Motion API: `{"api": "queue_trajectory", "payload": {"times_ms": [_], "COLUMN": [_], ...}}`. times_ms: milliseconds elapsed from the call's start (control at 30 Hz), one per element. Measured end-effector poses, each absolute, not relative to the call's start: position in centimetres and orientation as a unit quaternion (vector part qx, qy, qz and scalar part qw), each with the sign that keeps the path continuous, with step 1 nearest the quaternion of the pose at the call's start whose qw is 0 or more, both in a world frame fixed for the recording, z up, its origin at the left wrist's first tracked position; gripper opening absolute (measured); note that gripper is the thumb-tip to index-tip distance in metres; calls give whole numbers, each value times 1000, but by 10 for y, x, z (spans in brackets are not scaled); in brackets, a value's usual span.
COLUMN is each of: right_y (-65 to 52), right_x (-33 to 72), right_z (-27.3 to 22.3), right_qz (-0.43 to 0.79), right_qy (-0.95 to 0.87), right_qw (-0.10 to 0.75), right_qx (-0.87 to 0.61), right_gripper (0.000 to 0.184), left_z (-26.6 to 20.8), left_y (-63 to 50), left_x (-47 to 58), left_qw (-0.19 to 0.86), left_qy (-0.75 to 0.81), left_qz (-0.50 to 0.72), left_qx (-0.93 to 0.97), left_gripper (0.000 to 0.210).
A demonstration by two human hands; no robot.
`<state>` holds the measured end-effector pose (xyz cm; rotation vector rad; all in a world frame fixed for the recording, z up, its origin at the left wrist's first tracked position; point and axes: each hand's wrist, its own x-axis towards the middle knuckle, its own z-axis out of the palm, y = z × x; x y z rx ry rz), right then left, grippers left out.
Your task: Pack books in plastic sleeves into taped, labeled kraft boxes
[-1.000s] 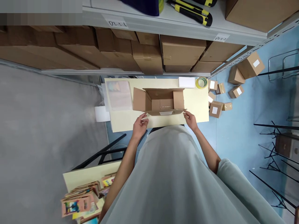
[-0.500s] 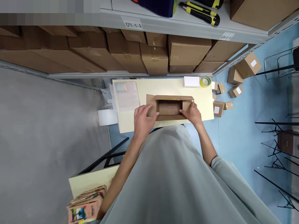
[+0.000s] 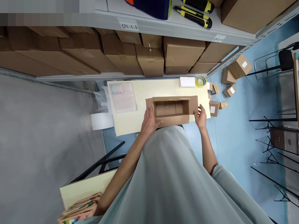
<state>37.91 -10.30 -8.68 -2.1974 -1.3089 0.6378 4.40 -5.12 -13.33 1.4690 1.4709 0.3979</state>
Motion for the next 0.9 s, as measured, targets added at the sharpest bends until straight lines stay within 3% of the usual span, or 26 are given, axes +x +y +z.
{"api": "queue_trajectory", "payload": {"times_ms": [100, 200, 433, 633, 733, 900], "right_y": [-109, -106, -93, -74, -60, -46], "right_x": [385, 374, 346, 346, 341, 325], "right_z": [-84, -86, -99, -86, -89, -117], "right_qz": [150, 170, 286, 295, 321, 356], "right_qy": [-489, -534, -490, -519, -522, -510], "right_qw": [225, 201, 178, 232, 268, 225], "right_qx": [-829, -804, -804, -768, -744, -750], "right_gripper": [55, 45, 58, 58, 61, 60], "left_z": [-136, -136, -142, -133, -123, -133], "left_y": [-50, -48, -46, -48, -40, -18], "left_x": [47, 48, 43, 24, 14, 2], "left_qw": [496, 500, 535, 561, 535, 509], "left_qy": [603, 597, 593, 585, 593, 640], "left_qz": [166, 168, 209, 282, 341, 434], "left_qx": [602, 604, 565, 514, 496, 378], "left_gripper": [131, 128, 133, 129, 114, 60]}}
